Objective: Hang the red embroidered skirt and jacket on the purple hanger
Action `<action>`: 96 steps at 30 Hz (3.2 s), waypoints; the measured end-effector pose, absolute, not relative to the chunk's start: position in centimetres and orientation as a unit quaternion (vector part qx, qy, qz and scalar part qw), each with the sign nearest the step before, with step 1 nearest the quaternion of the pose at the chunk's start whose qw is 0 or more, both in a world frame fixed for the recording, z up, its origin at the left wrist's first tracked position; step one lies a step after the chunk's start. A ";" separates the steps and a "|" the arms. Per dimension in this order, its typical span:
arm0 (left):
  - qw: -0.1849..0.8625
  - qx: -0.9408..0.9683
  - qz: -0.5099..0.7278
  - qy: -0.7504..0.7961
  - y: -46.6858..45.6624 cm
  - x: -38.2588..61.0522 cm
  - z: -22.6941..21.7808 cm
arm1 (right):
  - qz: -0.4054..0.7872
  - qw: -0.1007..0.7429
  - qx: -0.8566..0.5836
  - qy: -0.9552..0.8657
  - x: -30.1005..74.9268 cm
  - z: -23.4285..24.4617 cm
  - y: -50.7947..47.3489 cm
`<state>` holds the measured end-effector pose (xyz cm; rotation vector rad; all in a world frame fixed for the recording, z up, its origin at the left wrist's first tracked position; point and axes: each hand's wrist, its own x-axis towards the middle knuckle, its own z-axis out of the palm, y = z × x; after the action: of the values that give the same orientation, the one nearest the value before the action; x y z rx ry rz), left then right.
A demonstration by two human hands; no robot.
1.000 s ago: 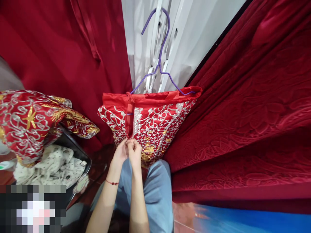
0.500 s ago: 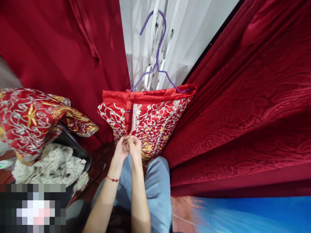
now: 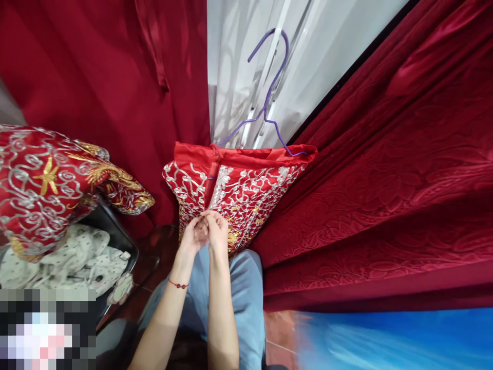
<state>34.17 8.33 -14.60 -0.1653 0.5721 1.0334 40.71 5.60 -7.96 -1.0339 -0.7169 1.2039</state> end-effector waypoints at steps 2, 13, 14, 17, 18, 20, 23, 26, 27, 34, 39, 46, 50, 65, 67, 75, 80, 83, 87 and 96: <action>0.836 -0.092 0.479 0.251 8.3 33.9 -14.6 | 0.513 0.648 -0.456 -0.331 40.6 -6.8 5.7; 0.846 -0.116 0.463 0.236 8.5 33.4 -14.6 | 0.382 0.669 -0.473 -0.428 40.2 -1.0 7.5; 0.845 -0.117 0.463 0.241 8.6 33.3 -14.6 | 0.373 0.667 -0.474 -0.437 40.3 -0.4 7.9; 0.845 -0.113 0.458 0.251 8.8 32.9 -14.4 | 0.352 0.669 -0.469 -0.456 40.7 1.4 9.1; 0.848 -0.110 0.454 0.252 8.8 32.7 -14.4 | 0.340 0.673 -0.466 -0.462 40.8 2.0 9.5; 0.853 -0.102 0.446 0.251 8.7 32.2 -14.5 | 0.313 0.678 -0.463 -0.478 41.1 3.0 10.3; 0.847 -0.089 0.460 0.251 8.3 31.3 -15.3 | 0.290 0.649 -0.477 -0.517 41.0 3.8 10.8; 0.832 -0.074 0.481 0.266 7.6 30.9 -16.4 | 0.254 0.605 -0.515 -0.552 41.0 3.5 10.3; 0.828 -0.071 0.484 0.274 7.4 30.9 -16.7 | 0.236 0.597 -0.526 -0.558 41.1 3.2 10.2; 0.805 -0.088 0.514 0.283 7.5 30.9 -17.4 | 0.148 0.559 -0.568 -0.586 41.9 0.8 12.7; 0.796 -0.124 0.522 0.280 7.5 30.2 -19.5 | 0.018 0.468 -0.613 -0.636 40.4 1.8 12.6; 0.796 -0.131 0.514 0.293 7.0 30.8 -21.9 | -0.189 0.486 -0.512 -0.683 40.4 9.2 13.4; 0.803 -0.109 0.505 0.298 6.8 32.0 -21.5 | -0.166 0.378 -0.542 -0.732 41.5 10.3 17.8; 0.786 -0.001 0.513 0.346 5.2 34.4 -20.7 | -0.058 0.554 -0.431 -0.710 44.6 1.4 4.4; 0.771 0.018 0.532 0.349 5.2 34.3 -19.7 | -0.002 0.569 -0.453 -0.686 44.7 -1.7 2.5; 0.733 0.258 0.546 0.314 3.2 35.0 -13.1 | 0.208 0.566 -0.437 -0.667 44.9 -9.6 -2.5; 0.687 0.314 0.557 0.345 2.1 35.5 -11.6 | 0.220 0.550 -0.440 -0.674 46.2 -9.5 -2.7; 0.640 0.327 0.576 0.390 1.7 35.0 -11.5 | 0.259 0.536 -0.430 -0.679 47.2 -9.3 -2.8; 0.593 0.389 0.578 0.405 1.5 33.6 -11.1 | 0.313 0.557 -0.444 -0.629 47.6 -9.5 -2.7; 0.510 0.493 0.536 0.458 2.4 32.4 -10.6 | 0.419 0.650 -0.435 -0.461 47.3 -10.1 -2.5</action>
<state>32.36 2.38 -10.64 1.1866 1.1031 1.2899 47.27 -2.53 -10.09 -0.9873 -1.0470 0.9518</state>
